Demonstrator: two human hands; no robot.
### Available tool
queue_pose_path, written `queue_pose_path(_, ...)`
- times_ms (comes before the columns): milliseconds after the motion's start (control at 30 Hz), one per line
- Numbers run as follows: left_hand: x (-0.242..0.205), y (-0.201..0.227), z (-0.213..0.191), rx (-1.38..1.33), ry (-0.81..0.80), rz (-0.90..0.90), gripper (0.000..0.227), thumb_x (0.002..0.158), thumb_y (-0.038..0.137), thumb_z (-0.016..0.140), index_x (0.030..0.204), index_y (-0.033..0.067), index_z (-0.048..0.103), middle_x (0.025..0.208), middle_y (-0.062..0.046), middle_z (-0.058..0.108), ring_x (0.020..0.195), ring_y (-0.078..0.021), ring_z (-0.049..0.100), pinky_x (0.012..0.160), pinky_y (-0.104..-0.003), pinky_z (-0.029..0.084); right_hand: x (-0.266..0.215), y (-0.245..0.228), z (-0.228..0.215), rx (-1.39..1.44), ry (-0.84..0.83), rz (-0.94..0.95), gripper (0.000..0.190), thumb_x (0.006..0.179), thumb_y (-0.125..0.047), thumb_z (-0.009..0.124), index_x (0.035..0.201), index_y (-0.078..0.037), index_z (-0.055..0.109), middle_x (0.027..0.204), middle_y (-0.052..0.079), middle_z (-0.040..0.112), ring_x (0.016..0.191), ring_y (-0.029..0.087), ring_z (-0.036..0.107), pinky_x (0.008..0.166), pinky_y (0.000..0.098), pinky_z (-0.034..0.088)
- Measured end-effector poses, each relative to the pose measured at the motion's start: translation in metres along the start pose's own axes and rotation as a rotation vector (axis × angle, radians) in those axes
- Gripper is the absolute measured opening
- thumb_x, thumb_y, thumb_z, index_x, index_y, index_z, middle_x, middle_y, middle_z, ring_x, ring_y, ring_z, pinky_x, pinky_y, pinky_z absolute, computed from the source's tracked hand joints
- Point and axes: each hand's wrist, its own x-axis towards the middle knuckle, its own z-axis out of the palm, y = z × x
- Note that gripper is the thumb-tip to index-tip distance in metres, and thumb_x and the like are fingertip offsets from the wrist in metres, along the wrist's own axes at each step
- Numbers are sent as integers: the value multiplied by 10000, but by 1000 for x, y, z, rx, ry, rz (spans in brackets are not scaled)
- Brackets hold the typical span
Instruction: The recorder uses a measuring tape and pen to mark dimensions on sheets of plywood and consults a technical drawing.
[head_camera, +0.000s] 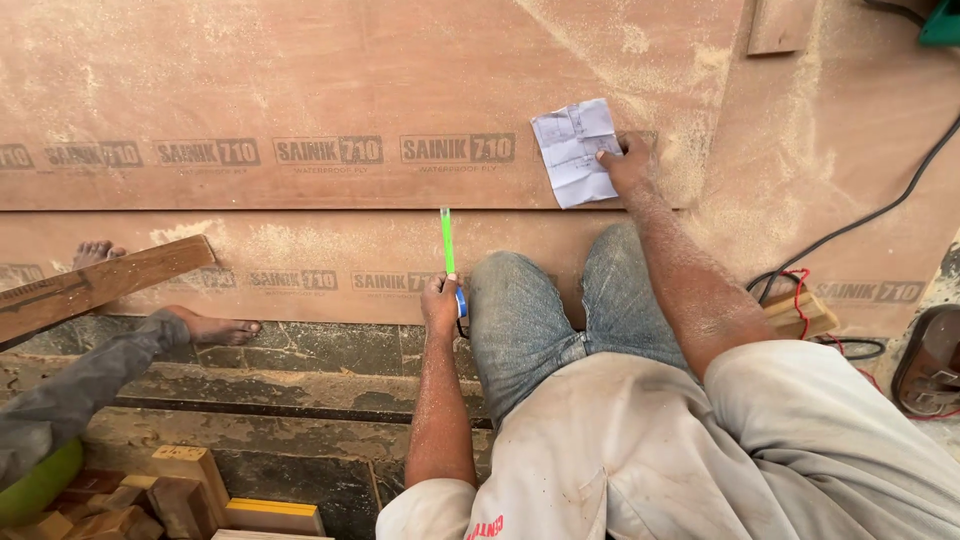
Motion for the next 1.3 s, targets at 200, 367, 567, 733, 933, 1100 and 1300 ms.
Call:
queue_pose_path(200, -22, -27, -17, -95, -4, -33, 168, 1035, 211, 625, 986, 94, 735, 845, -35, 727, 671, -99, 614, 605, -279, 513, -57, 16, -79, 418, -59, -44, 148, 984, -106, 653, 1129, -79, 648, 1057, 102, 729, 893, 191, 730, 823, 376, 647)
queue_pose_path(367, -3, -56, -17, -289, -108, 58, 167, 1044, 214, 611, 1058, 73, 699, 895, -54, 747, 739, -114, 672, 659, -281, 562, -92, 72, -120, 581, 7, -197, 111, 1018, -88, 650, 1116, -36, 641, 1033, 122, 720, 903, 181, 734, 839, 355, 645)
queue_pose_path(567, -30, -71, -31, -433, -108, 67, 187, 1043, 237, 604, 1106, 70, 663, 935, -66, 730, 790, -146, 682, 657, -315, 567, -121, 130, -129, 641, 55, -291, 133, 1047, -79, 628, 1164, -16, 637, 1053, 123, 710, 929, 171, 718, 859, 321, 633)
queue_pose_path(733, -18, -116, -39, -555, -124, 76, 190, 1049, 245, 604, 1130, 76, 632, 957, -73, 719, 833, -179, 691, 665, -330, 570, -137, 117, -103, 539, 20, -77, 166, 1014, -100, 585, 1159, -25, 619, 1010, 113, 708, 831, 172, 724, 737, 329, 653)
queue_pose_path(933, -73, -121, -26, -529, 4, 19, 243, 1055, 280, 587, 1136, 56, 631, 957, -80, 713, 814, -180, 678, 655, -355, 574, -69, 166, -40, 318, -129, 32, 300, 974, -146, 611, 1262, -64, 601, 1037, 122, 715, 824, 210, 691, 728, 365, 616)
queue_pose_path(1100, -123, -119, -4, -327, 107, -281, 209, 1032, 265, 571, 1111, 95, 663, 941, -62, 719, 806, -171, 662, 672, -345, 549, -14, 142, -107, -39, 93, -116, 428, 965, -222, 694, 1297, 4, 548, 1191, 166, 628, 1107, 298, 626, 991, 441, 563)
queue_pose_path(1300, -121, -104, -26, -51, 31, -310, 313, 1062, 320, 540, 1001, 38, 663, 863, -71, 676, 732, -188, 607, 653, -372, 503, 112, 79, -199, -208, 364, -293, 503, 951, -165, 782, 1359, 9, 545, 1305, 230, 593, 1159, 361, 606, 987, 492, 545)
